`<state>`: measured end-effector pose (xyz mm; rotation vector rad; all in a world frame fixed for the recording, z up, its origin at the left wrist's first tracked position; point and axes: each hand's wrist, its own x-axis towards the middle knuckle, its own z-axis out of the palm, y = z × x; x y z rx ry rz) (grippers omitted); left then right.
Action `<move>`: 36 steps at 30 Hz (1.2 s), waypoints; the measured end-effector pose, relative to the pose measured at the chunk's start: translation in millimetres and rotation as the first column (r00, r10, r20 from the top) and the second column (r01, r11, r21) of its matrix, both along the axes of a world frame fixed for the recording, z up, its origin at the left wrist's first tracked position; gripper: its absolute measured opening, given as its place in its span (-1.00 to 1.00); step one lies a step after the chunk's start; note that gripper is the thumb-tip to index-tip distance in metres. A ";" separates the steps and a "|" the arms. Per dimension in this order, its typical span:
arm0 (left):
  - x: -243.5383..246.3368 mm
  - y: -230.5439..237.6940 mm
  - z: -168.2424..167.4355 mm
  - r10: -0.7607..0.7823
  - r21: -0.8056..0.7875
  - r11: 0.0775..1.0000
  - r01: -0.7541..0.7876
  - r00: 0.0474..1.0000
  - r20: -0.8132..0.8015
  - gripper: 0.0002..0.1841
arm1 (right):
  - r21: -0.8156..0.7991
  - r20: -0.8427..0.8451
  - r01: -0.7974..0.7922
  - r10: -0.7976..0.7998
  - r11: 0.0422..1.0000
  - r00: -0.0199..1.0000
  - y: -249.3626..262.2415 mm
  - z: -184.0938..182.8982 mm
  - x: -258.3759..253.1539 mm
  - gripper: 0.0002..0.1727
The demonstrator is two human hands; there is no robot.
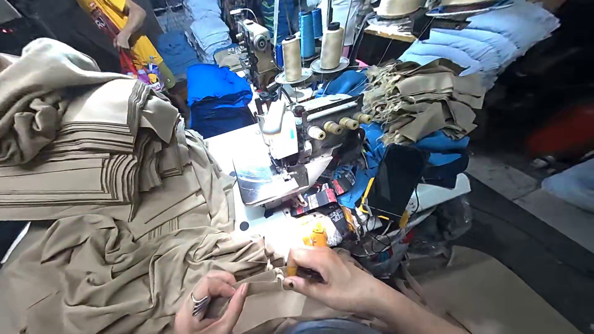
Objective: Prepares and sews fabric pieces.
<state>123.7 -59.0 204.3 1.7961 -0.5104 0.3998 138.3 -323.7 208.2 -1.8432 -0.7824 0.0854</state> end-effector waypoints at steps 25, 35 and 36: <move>118.7 56.8 30.3 -0.052 0.682 0.671 0.292 0.936 -0.349 -0.83 | -0.189 -0.389 -0.110 0.029 0.976 0.921 65.4 -23.7 100.0 -0.59; 96.6 53.5 35.6 -0.253 0.575 0.568 0.588 0.790 -0.559 -0.76 | 0.001 -0.160 -0.243 0.240 0.970 0.957 46.9 -15.3 46.7 -0.80; 95.7 50.7 41.6 -0.249 0.595 0.545 0.591 0.791 -0.558 -0.76 | -0.023 -0.153 -0.256 0.249 0.966 0.956 46.7 -8.8 44.9 -0.80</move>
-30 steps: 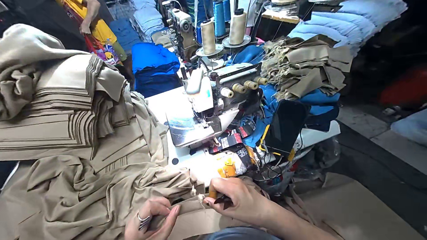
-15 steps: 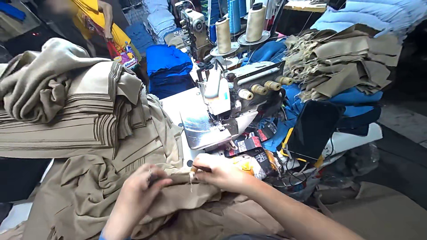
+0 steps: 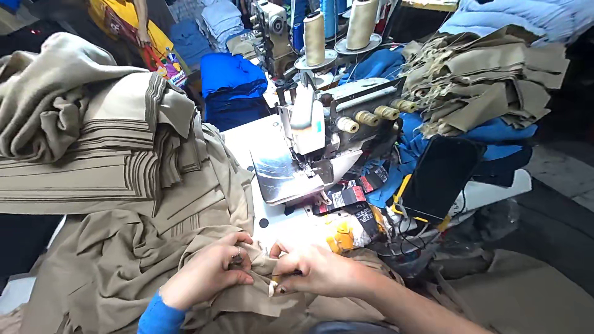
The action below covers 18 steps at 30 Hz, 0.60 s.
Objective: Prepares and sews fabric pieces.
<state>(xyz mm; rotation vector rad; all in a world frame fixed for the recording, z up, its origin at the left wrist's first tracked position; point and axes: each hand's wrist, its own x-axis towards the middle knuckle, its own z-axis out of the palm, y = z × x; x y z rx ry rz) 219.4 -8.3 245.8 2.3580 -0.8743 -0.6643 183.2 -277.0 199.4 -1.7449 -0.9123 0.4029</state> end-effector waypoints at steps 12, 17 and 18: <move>-7.0 -6.4 6.3 0.024 0.227 0.973 -0.046 0.995 0.098 -0.68 | -0.008 0.336 0.299 -0.279 0.954 0.900 9.7 -16.2 -11.9 -0.89; -16.7 -5.6 -0.3 0.001 0.103 0.994 -0.026 0.972 0.234 -0.75 | 0.161 0.420 0.188 -0.239 0.969 0.875 15.1 -24.5 -24.8 -0.93; -16.7 -6.7 -1.2 -0.009 0.091 0.996 -0.013 0.971 0.238 -0.76 | 0.136 0.412 0.159 -0.202 0.978 0.889 16.2 -26.3 -25.0 -0.93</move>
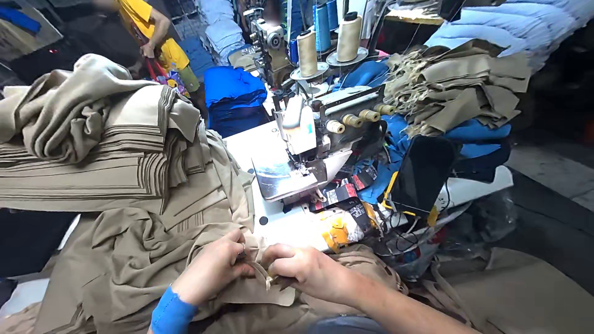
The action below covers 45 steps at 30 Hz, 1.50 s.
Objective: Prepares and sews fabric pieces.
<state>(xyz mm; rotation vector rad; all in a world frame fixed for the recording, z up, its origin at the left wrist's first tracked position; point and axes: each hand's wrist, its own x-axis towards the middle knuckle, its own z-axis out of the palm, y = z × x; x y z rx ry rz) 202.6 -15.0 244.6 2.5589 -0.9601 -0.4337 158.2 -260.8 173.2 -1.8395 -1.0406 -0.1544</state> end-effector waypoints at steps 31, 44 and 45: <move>-12.8 19.0 -7.0 0.237 -0.295 0.942 -0.159 0.938 0.253 -0.67 | -0.129 -0.565 0.133 -0.183 0.983 0.805 -15.2 15.2 12.7 -0.65; -23.2 5.4 -2.2 0.318 -0.371 0.916 -0.153 0.842 0.436 -0.73 | -0.094 -0.071 0.546 -0.553 0.832 0.830 -1.5 9.6 4.8 -0.68; -23.1 3.5 -0.8 0.301 -0.316 0.936 -0.153 0.816 0.494 -0.71 | -0.076 -0.015 0.579 -0.581 0.812 0.813 -0.4 8.2 5.9 -0.69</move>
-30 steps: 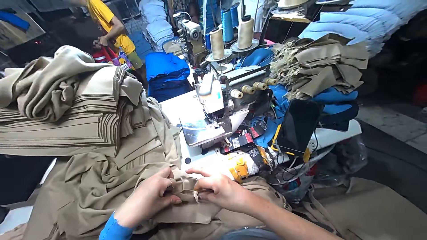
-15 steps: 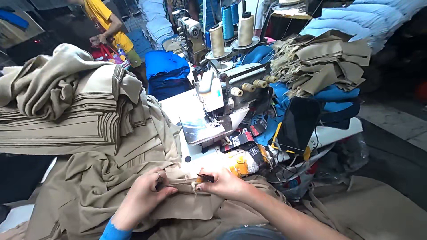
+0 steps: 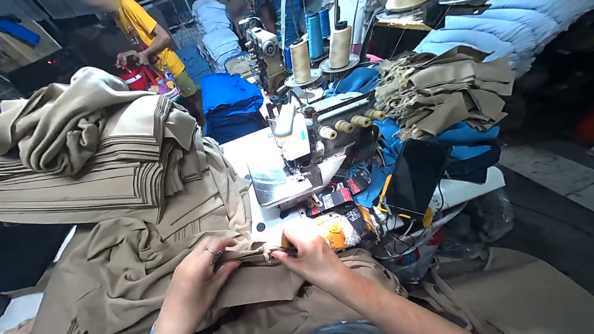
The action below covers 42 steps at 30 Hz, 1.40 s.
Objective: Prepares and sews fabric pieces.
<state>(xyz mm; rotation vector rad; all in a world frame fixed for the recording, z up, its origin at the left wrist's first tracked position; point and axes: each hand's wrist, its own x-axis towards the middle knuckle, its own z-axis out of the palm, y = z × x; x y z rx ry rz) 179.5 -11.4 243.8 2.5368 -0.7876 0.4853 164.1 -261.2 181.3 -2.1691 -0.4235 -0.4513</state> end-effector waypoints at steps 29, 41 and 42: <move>148.4 -192.3 3.7 0.380 -0.089 0.896 -0.434 0.856 -0.349 -0.70 | 0.724 -0.413 0.251 0.112 0.643 0.904 -84.7 -0.8 41.4 -0.94; 123.5 -178.6 -10.0 0.375 -0.245 0.893 -0.378 0.925 -0.060 -0.76 | 0.612 -0.373 0.207 0.048 0.763 0.926 -79.6 -11.4 38.2 -0.86; 107.7 -176.7 -17.2 0.361 -0.248 0.910 -0.333 0.930 0.075 -0.73 | 0.608 -0.377 0.201 0.057 0.768 0.924 -81.0 -13.8 35.2 -0.84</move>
